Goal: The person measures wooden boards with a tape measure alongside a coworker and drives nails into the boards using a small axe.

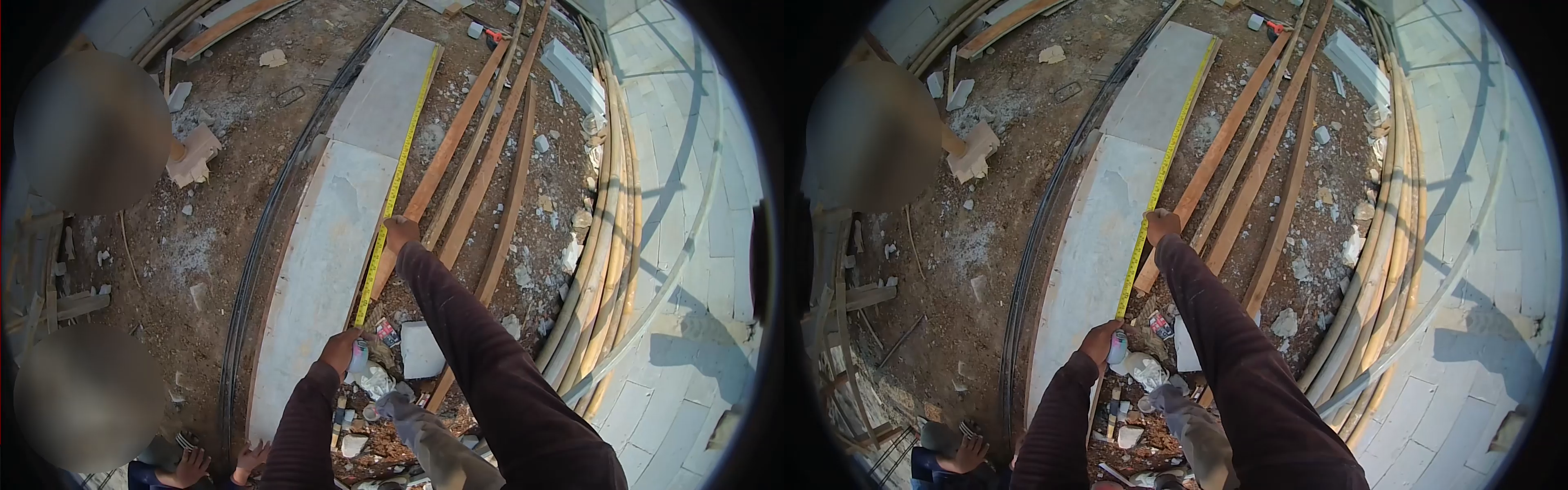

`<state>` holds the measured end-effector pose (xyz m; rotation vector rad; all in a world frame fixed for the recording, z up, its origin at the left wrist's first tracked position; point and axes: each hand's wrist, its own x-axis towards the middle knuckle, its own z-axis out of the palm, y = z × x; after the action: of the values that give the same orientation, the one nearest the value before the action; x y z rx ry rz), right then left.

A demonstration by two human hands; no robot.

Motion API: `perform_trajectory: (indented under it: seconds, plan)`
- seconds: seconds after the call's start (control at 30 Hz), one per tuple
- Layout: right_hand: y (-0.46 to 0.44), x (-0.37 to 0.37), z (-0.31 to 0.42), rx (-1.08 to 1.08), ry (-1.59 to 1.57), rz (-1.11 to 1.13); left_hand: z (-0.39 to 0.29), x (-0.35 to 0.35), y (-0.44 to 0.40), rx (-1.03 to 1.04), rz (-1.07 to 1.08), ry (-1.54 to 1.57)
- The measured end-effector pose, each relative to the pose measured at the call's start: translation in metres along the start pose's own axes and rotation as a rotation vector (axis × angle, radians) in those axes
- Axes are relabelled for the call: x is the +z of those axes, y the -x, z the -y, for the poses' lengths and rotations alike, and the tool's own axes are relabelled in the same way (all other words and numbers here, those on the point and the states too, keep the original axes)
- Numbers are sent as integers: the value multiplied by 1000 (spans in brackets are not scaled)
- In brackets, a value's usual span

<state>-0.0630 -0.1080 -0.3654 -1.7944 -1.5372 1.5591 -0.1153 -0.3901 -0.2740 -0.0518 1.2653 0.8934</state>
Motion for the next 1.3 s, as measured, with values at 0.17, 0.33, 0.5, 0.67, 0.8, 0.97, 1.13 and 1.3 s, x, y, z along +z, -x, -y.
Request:
perform_trajectory:
  seconds: [0.17, 0.33, 0.5, 0.67, 0.8, 0.97, 1.13, 1.3]
  plan:
    - [1, 4, -8, -75, 1, -56, 10, -12, -8, 40, -17, -99]
    - [9, -15, -20, 35, 9, 176, 60, -54, -6, 591, -99, -882]
    - [109, -40, -78, -99, 254, 483, 183, -96, 105, 15, -360, -740]
    - [336, -97, -132, -297, 836, 914, 401, -168, 193, -379, -486, -669]
    - [450, -138, -135, -363, 1042, 1142, 516, -215, 250, -563, -653, -498]
    - [520, -142, -153, -492, 1214, 1095, 611, -261, 242, -406, -763, -379]
    - [555, -135, -201, -649, 1384, 1036, 644, -281, 232, -305, -798, -482]
    - [572, -135, -229, -656, 1417, 955, 690, -297, 211, -252, -815, -409]
